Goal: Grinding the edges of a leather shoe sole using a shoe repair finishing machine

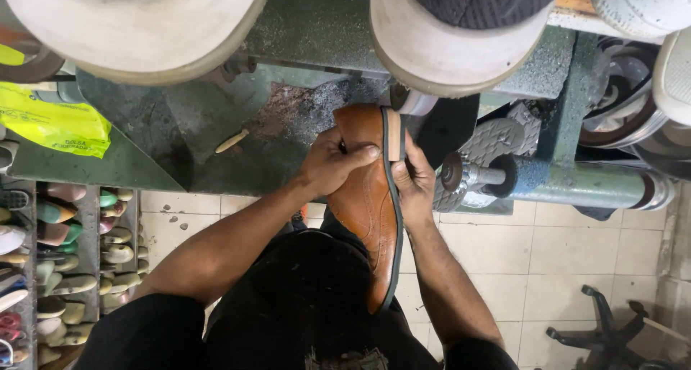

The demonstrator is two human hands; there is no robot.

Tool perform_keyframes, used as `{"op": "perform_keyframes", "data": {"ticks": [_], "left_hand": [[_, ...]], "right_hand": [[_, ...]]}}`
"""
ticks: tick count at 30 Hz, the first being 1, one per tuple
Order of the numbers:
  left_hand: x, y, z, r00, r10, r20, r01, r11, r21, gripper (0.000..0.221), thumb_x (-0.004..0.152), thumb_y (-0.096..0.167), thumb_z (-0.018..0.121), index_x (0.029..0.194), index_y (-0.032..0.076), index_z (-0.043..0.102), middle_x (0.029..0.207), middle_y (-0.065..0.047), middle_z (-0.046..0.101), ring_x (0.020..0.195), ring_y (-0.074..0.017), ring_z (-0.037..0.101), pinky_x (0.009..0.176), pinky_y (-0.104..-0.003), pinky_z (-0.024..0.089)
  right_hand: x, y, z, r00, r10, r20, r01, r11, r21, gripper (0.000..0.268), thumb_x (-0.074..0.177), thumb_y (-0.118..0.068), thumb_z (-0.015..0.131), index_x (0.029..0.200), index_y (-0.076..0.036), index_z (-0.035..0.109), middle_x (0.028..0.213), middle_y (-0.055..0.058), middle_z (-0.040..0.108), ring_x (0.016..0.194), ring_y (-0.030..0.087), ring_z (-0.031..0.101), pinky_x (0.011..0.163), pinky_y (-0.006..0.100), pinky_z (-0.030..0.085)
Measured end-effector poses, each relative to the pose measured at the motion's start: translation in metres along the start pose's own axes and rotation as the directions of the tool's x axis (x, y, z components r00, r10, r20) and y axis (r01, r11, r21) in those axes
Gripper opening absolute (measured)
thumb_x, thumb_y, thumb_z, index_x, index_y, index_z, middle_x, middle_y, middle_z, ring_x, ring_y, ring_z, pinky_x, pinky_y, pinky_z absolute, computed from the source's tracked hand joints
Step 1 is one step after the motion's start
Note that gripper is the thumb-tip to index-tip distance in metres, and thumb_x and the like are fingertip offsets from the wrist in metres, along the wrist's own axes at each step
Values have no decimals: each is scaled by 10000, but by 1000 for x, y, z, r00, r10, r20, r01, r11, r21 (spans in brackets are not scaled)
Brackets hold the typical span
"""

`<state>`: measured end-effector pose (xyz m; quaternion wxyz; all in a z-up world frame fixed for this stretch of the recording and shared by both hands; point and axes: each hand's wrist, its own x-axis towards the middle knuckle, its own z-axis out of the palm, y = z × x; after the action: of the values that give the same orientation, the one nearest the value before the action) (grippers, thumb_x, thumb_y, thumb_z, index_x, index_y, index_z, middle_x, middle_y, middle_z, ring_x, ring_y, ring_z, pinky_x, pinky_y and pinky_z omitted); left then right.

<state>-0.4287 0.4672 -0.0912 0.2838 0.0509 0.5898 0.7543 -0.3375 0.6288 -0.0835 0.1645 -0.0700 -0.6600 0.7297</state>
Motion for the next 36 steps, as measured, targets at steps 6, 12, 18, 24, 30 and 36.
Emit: {"op": "perform_keyframes", "data": {"ticks": [6, 12, 18, 24, 30, 36], "left_hand": [[-8, 0, -3, 984, 159, 81, -161, 987, 19, 323, 804, 217, 872, 1053, 73, 725, 914, -108, 725, 889, -174, 667, 785, -421, 587], [-7, 8, -8, 952, 263, 154, -265, 964, -8, 308, 799, 160, 877, 1045, 64, 718, 937, -107, 734, 913, -156, 671, 781, -384, 592], [-1, 8, -4, 973, 207, 106, -202, 978, -55, 291, 808, 193, 889, 1022, 86, 725, 891, -74, 726, 890, -155, 678, 775, -382, 594], [18, -3, -9, 988, 134, 79, -133, 991, -19, 287, 839, 259, 873, 1010, 73, 735, 874, -105, 720, 847, -193, 680, 749, -413, 600], [30, 16, -1, 997, -34, -63, 39, 995, 91, 418, 811, 340, 871, 1057, 27, 742, 881, -159, 705, 859, -238, 683, 757, -429, 582], [49, 39, 11, 962, -226, -154, 223, 974, -38, 551, 733, 372, 914, 1079, -18, 736, 892, -205, 736, 838, -311, 748, 770, -437, 606]], "right_hand": [[-6, 14, -6, 991, -130, 40, 123, 982, 142, 620, 988, -229, 663, 1500, 50, 453, 1423, 196, 563, 1324, 242, 523, 1165, 442, 392], [-6, 19, -10, 976, -203, 79, 189, 969, 157, 681, 948, -207, 693, 1508, 69, 419, 1439, 211, 511, 1345, 274, 497, 1182, 463, 356], [0, 29, -10, 980, -186, 77, 172, 972, 162, 636, 986, -198, 661, 1514, 62, 421, 1440, 176, 529, 1347, 229, 494, 1175, 429, 361], [10, 31, -6, 995, -85, 44, 82, 994, 68, 542, 1030, -220, 629, 1496, 15, 481, 1342, 123, 603, 1243, 164, 531, 1096, 412, 441], [29, 14, 9, 999, 10, -33, -10, 1000, 7, 372, 1045, -151, 604, 1400, -36, 607, 1112, 90, 667, 1030, 134, 589, 926, 360, 505], [51, 26, 10, 985, 137, -103, -149, 981, -121, 162, 1033, -156, 657, 1139, -74, 748, 862, 25, 613, 815, 110, 538, 751, 304, 475]]}}
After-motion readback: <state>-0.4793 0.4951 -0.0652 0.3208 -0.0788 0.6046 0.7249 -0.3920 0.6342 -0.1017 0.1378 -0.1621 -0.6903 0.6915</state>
